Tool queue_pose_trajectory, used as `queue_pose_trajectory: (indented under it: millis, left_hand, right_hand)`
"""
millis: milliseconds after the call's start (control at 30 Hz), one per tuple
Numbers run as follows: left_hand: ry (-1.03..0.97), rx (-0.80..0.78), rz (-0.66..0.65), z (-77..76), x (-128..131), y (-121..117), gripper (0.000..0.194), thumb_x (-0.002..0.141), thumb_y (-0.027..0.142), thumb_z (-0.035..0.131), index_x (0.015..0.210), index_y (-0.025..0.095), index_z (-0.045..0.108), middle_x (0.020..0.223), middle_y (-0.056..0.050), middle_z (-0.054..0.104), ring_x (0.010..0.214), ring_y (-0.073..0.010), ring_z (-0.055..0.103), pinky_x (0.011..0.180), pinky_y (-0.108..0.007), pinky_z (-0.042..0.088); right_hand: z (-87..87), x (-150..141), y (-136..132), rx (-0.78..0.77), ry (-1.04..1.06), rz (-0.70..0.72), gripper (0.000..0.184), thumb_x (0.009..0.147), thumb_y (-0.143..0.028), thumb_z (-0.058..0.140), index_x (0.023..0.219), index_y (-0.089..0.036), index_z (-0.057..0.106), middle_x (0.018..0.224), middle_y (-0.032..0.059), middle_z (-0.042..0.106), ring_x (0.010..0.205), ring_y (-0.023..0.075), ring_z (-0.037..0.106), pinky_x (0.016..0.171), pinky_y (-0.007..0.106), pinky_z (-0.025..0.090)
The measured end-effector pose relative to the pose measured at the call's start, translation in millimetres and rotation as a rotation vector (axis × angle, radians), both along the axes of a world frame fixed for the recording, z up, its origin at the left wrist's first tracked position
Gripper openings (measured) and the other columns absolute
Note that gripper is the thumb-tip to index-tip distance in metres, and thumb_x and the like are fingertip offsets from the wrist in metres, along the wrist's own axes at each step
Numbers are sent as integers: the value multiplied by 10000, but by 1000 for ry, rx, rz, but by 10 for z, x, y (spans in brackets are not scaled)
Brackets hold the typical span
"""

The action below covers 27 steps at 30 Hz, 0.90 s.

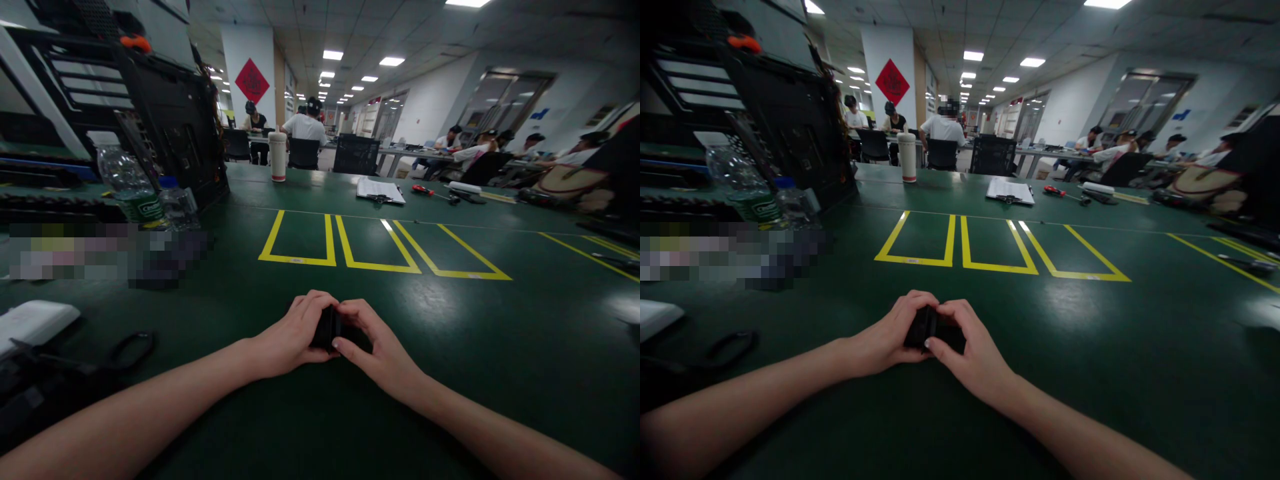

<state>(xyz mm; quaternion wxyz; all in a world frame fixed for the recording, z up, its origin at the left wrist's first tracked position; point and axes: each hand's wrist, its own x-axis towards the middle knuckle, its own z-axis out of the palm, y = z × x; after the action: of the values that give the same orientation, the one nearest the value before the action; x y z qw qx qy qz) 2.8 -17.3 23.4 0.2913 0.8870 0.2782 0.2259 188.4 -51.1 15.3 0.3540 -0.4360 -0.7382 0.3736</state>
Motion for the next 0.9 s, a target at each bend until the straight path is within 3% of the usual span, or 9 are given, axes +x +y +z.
queue_pose_trajectory:
  millis: [300,467,733,900]
  left_hand:
    - [-5,45,-3,7,13,-6,568,726,210,614,1181,224,276,1172,-88,380,1063,-224,404,896,-411,370]
    - [9,24,10,5,7,-5,573,728,230,615,1186,241,270,1177,-80,371,1049,-225,409,879,-408,387]
    - [-5,19,-6,13,0,-2,588,715,190,617,1186,248,271,1179,-80,379,1077,-238,402,896,-433,370]
    - [-14,13,6,19,6,-6,565,721,217,617,1178,246,286,1168,-81,387,1064,-239,414,886,-435,378]
  right_hand:
    - [-29,-6,-8,-41,89,13,241,781,-173,519,1006,-226,452,1050,36,479,991,167,518,908,380,428]
    - [-23,-14,8,-89,90,-1,345,780,-179,526,1102,-226,411,1073,52,505,1022,181,510,915,404,423]
    - [-4,-6,-26,46,-5,15,294,746,-167,553,1018,-237,466,1087,40,460,999,183,498,889,390,434]
    - [-30,-12,-21,27,25,-12,290,761,-145,527,1027,-236,451,1065,37,472,987,171,508,894,378,437]
